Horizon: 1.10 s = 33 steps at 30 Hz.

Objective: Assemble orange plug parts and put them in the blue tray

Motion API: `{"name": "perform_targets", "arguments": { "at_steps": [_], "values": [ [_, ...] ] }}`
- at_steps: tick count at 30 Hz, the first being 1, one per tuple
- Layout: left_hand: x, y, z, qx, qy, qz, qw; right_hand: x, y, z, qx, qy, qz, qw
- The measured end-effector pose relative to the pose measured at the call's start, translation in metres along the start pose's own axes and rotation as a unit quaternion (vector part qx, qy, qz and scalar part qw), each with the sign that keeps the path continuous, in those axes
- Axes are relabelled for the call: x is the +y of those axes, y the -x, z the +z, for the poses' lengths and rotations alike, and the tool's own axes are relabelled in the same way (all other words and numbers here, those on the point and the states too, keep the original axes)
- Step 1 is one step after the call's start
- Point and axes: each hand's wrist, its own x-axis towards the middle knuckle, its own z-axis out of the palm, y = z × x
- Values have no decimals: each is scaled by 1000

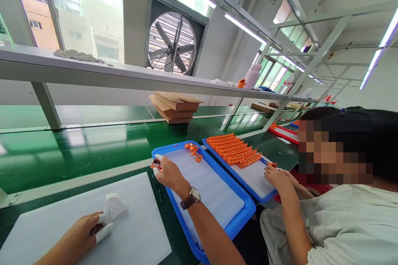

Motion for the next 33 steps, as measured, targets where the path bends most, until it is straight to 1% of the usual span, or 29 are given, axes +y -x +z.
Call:
{"name": "perform_targets", "arguments": {
  "at_steps": [2,4,6,8,9,11,13,15,18,20,22,24,26,28,31,33],
  "values": [
    [2,4,-7,-3,36,-3,999,-23,7,1,-35,-25,-37,998],
    [5,8,-18,-8,106,-8,994,-46,18,6,-79,-50,-77,993],
    [11,13,-30,-1,200,-2,980,-68,29,15,-111,-58,-124,984],
    [18,18,-44,21,286,14,958,-87,37,28,-135,-64,-180,972],
    [21,20,-50,30,318,21,947,-96,40,35,-149,-72,-209,964],
    [24,26,-59,24,364,25,931,-108,42,48,-169,-101,-249,948],
    [22,31,-63,5,396,20,918,-115,39,60,-180,-137,-260,939],
    [15,37,-63,4,420,7,907,-117,34,71,-187,-176,-241,936],
    [3,41,-56,47,438,-13,898,-112,26,87,-197,-238,-190,932],
    [-3,41,-50,72,431,-21,899,-107,22,97,-203,-276,-155,927],
    [-7,39,-46,76,414,-19,907,-102,21,106,-211,-311,-127,918],
    [-9,38,-44,74,378,-23,922,-98,20,113,-212,-339,-111,910],
    [-11,37,-43,83,316,-36,944,-95,21,118,-207,-355,-108,905],
    [-14,38,-42,104,254,-50,960,-93,22,121,-202,-359,-112,904],
    [-18,38,-39,146,220,-53,963,-91,25,125,-207,-367,-110,900],
    [-21,38,-36,176,209,-47,961,-90,28,129,-215,-386,-89,893]
  ]
}}
